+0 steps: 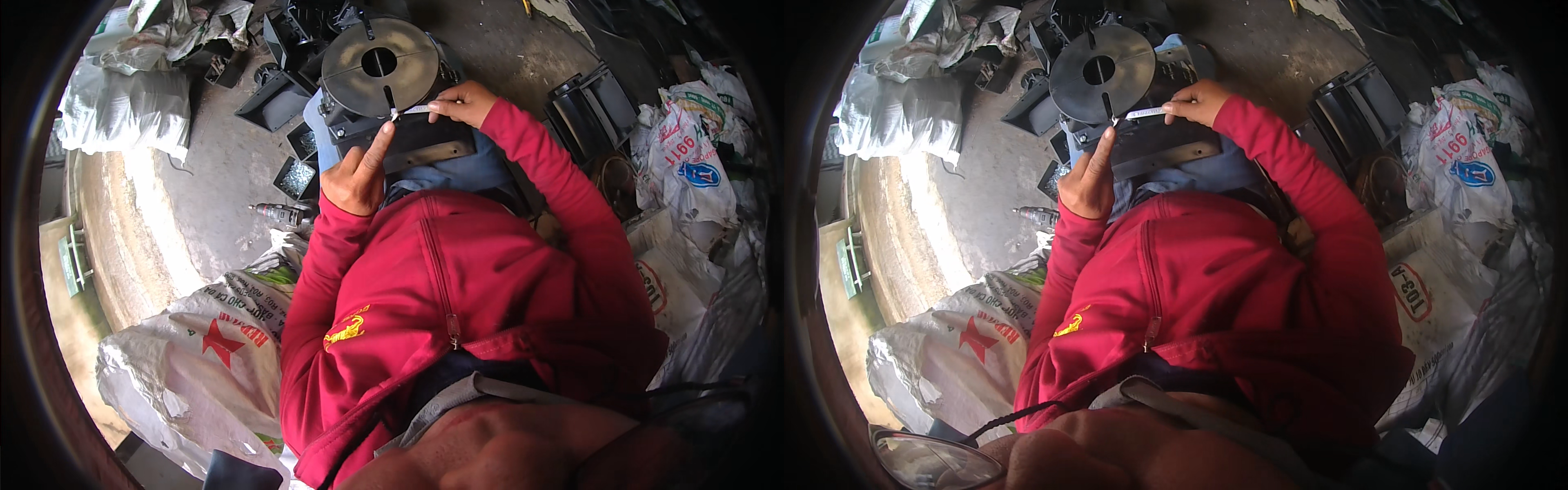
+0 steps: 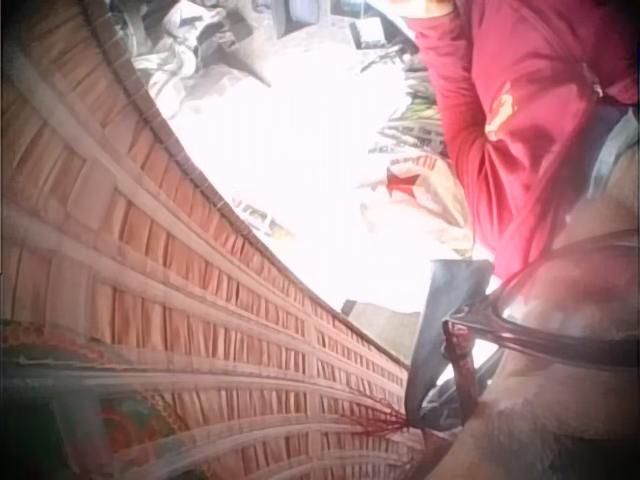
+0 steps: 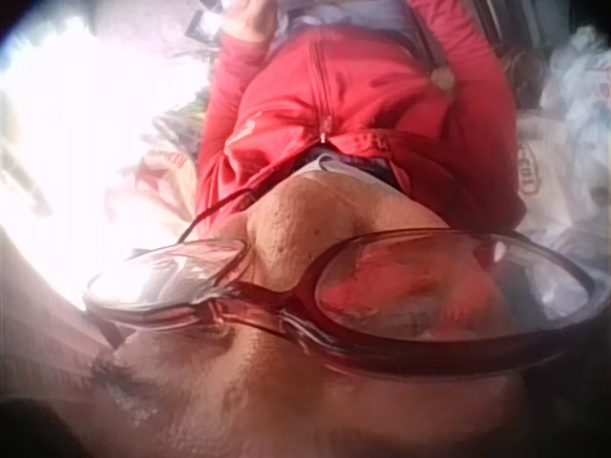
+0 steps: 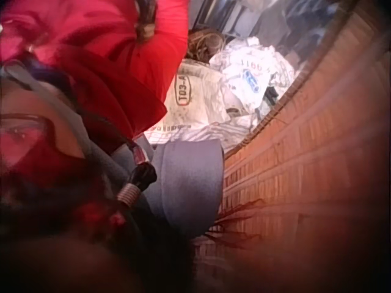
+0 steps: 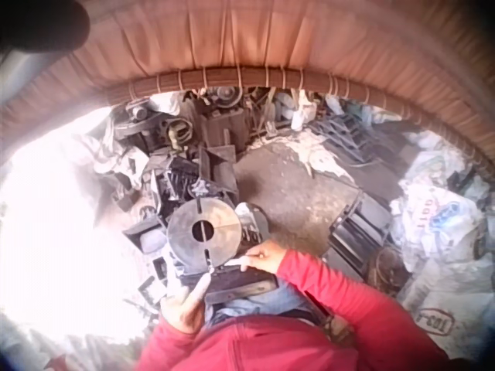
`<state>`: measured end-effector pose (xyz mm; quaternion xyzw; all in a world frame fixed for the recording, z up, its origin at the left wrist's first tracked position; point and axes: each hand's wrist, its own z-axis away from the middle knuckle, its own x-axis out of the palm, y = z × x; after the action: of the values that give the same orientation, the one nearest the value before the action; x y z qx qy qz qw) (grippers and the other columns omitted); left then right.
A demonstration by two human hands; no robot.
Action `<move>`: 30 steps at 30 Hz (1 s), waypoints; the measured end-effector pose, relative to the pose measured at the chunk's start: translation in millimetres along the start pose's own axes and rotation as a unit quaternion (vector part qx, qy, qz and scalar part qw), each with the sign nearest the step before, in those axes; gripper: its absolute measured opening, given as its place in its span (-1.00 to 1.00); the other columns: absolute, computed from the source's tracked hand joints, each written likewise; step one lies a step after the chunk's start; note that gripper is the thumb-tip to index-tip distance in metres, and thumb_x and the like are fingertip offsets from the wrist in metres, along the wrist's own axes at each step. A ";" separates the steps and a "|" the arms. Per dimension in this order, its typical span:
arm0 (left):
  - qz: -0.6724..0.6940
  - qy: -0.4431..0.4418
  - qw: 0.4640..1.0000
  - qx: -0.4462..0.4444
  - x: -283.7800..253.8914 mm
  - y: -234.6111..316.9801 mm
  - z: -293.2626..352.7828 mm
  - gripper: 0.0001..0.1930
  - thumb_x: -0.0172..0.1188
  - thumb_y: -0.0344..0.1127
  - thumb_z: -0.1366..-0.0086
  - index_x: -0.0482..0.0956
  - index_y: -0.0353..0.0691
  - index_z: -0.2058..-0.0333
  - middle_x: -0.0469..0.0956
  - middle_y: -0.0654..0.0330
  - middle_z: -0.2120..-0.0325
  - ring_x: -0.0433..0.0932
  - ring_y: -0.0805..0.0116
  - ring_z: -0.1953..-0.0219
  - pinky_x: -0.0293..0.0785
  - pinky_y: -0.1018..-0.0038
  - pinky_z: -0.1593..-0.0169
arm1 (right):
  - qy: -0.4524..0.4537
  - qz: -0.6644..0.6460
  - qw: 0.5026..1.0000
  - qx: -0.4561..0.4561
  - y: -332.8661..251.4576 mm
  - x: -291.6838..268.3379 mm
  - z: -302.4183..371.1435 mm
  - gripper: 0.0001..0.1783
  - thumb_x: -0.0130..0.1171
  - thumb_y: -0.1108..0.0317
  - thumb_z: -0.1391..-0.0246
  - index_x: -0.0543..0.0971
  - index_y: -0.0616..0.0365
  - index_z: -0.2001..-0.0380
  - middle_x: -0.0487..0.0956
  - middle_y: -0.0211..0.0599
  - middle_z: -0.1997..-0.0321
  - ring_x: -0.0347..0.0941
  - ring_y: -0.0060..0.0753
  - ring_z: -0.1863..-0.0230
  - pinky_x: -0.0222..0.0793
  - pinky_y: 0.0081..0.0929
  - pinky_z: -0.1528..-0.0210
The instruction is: The person assembles a metal component by inserting bolts and tightening them with a wrench. They repeatedly adjust the part and use the wrench to secure fasteners on a circular metal piece.
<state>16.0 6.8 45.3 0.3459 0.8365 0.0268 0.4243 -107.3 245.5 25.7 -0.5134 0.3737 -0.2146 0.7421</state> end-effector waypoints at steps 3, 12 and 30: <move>-0.013 0.007 1.000 -0.015 18.9 -10.7 16.8 -0.29 0.12 -0.58 0.07 0.41 0.09 -0.14 0.21 0.24 0.71 0.26 0.27 0.78 0.24 0.36 0.66 | 0.015 0.033 0.999 -0.030 16.6 4.3 -4.6 -0.68 0.13 0.04 -0.12 0.68 0.03 0.43 0.31 -0.58 0.73 0.17 -0.70 0.64 0.08 -0.58 0.58; -0.008 0.001 1.000 0.020 -8.1 6.5 -12.4 -0.32 0.17 -0.56 0.08 0.46 0.08 -0.10 0.16 0.27 0.75 0.21 0.33 0.80 0.18 0.40 0.69 | 0.012 -0.020 1.000 0.014 -5.8 -0.3 5.7 -0.69 0.13 0.09 -0.13 0.68 0.07 0.42 0.33 -0.58 0.72 0.16 -0.72 0.65 0.07 -0.61 0.58; 0.023 -0.043 0.997 -0.051 21.0 -8.6 4.7 -0.34 0.12 -0.51 0.02 0.40 0.04 -0.14 0.25 0.19 0.74 0.30 0.21 0.77 0.26 0.31 0.64 | 0.003 0.004 1.000 -0.001 2.9 2.3 -1.1 -0.67 0.09 0.08 -0.15 0.66 0.07 0.43 0.29 -0.60 0.75 0.13 -0.72 0.67 0.04 -0.59 0.60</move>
<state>6.2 11.7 24.9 0.3438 0.8065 0.0646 0.4766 -106.9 244.3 22.1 -0.5120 0.3785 -0.2128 0.7412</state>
